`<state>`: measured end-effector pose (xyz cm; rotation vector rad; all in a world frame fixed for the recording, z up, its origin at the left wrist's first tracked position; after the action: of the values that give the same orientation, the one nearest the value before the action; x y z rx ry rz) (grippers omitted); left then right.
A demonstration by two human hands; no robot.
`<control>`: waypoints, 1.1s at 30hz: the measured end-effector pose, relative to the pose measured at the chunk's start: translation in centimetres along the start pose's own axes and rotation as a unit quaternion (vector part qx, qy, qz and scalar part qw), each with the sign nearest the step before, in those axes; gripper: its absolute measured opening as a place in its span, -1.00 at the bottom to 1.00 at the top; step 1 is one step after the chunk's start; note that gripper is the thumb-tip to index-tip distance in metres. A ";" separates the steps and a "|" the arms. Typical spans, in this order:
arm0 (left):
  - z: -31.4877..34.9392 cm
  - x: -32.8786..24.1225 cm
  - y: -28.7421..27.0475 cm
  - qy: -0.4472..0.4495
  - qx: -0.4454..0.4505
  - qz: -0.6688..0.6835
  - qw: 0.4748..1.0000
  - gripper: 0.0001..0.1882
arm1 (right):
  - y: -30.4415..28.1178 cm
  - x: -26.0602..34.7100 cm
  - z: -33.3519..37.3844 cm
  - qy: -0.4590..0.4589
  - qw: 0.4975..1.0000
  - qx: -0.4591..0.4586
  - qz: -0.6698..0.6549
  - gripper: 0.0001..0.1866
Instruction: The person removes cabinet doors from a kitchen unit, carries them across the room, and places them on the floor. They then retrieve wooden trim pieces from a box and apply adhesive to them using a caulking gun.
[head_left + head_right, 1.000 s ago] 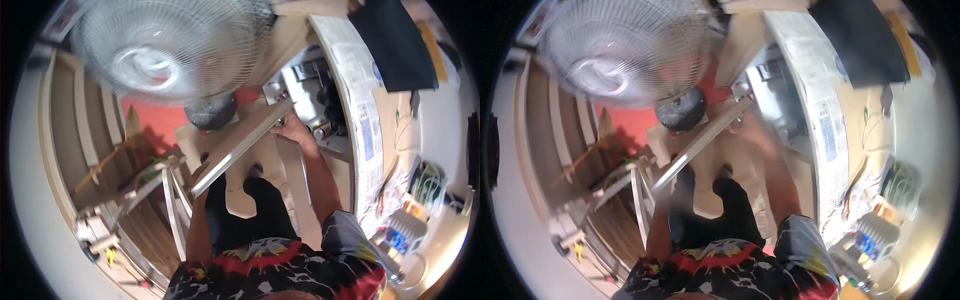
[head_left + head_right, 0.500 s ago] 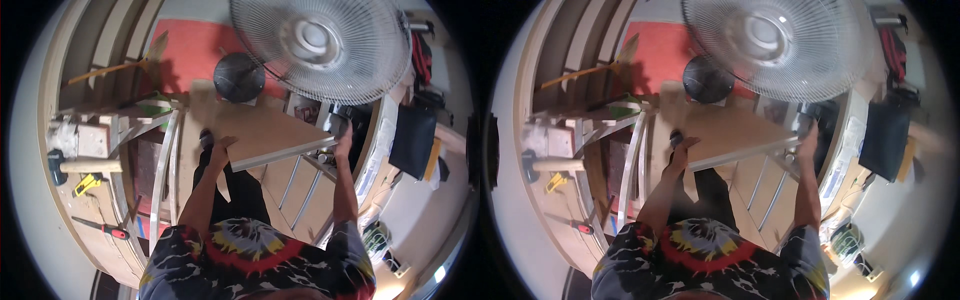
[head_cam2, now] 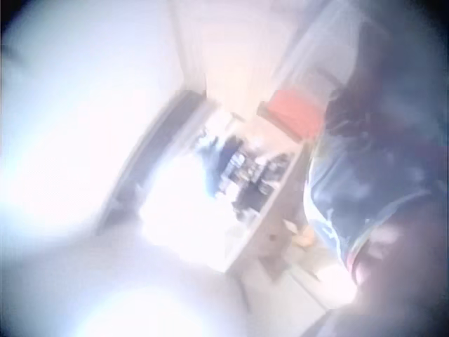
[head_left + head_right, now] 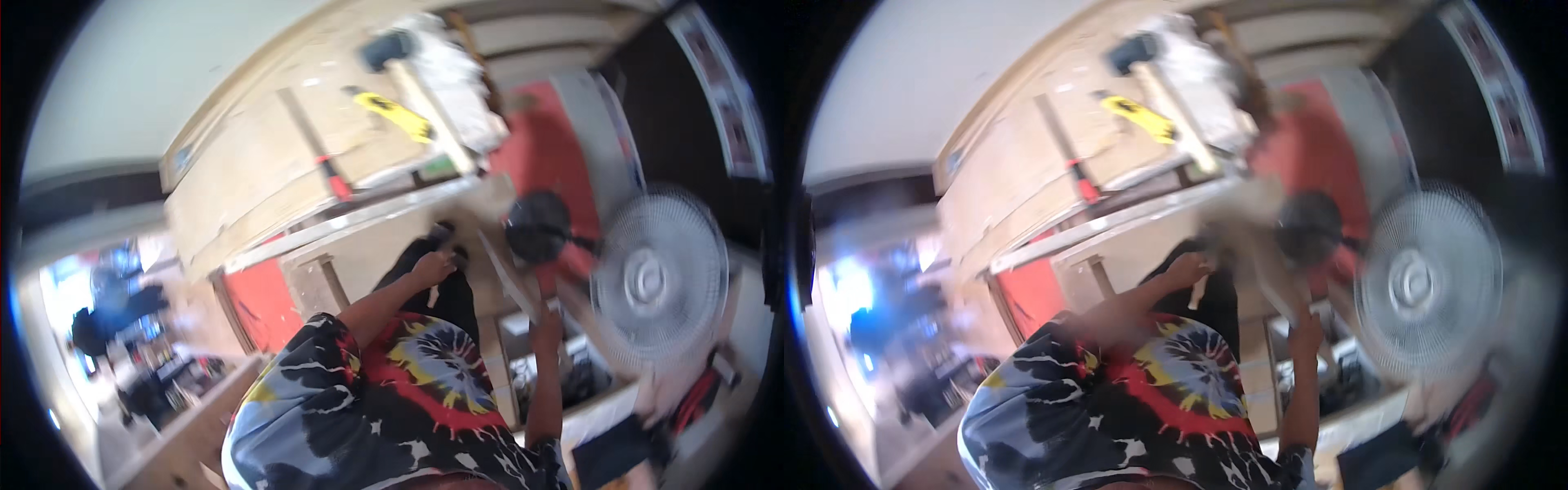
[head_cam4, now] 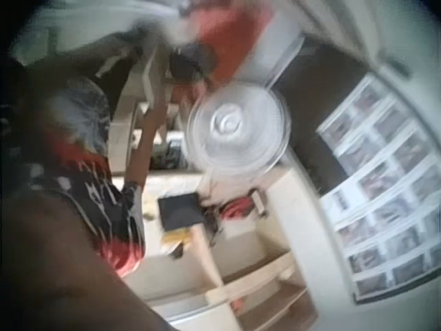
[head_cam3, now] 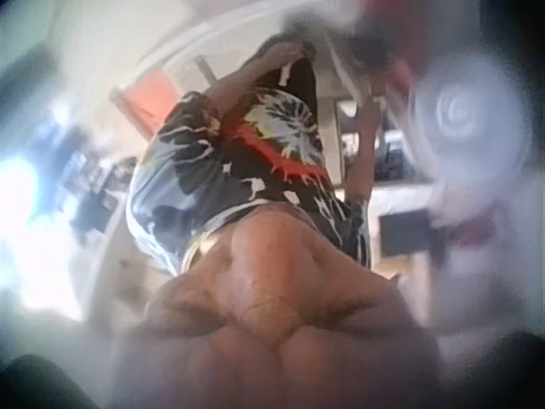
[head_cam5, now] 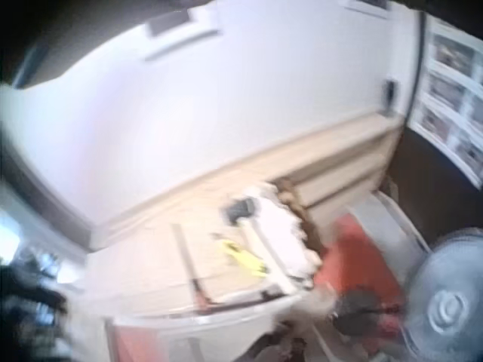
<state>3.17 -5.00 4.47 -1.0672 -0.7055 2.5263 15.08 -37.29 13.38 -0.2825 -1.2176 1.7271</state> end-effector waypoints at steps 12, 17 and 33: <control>21.1 20.7 1.4 -0.456 -0.285 0.335 0.774 -0.58 | 1.2 0.9 -6.0 -0.295 0.942 0.154 0.048 -0.62; 27.6 21.8 10.7 -0.490 -0.281 0.420 0.711 -0.60 | -1.4 11.1 -5.3 -0.304 0.923 0.191 0.135 -0.69; 33.0 38.4 5.0 -0.465 -0.435 0.532 0.558 -0.50 | -3.1 53.7 8.9 -0.478 0.805 0.244 0.252 -0.80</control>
<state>-47.34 -2.17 -0.69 0.0217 -2.4054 3.8997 -16.05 0.51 37.26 0.7460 -1.3556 2.7342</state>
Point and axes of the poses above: each hand's wrist, its own z-axis away from the middle knuckle, its own y-axis out of the palm, x = y × z, the point moved 4 cm from there along -z, towards the middle knuckle, and after that the axes turned 15 degrees about -y, right-handed, at the moved point
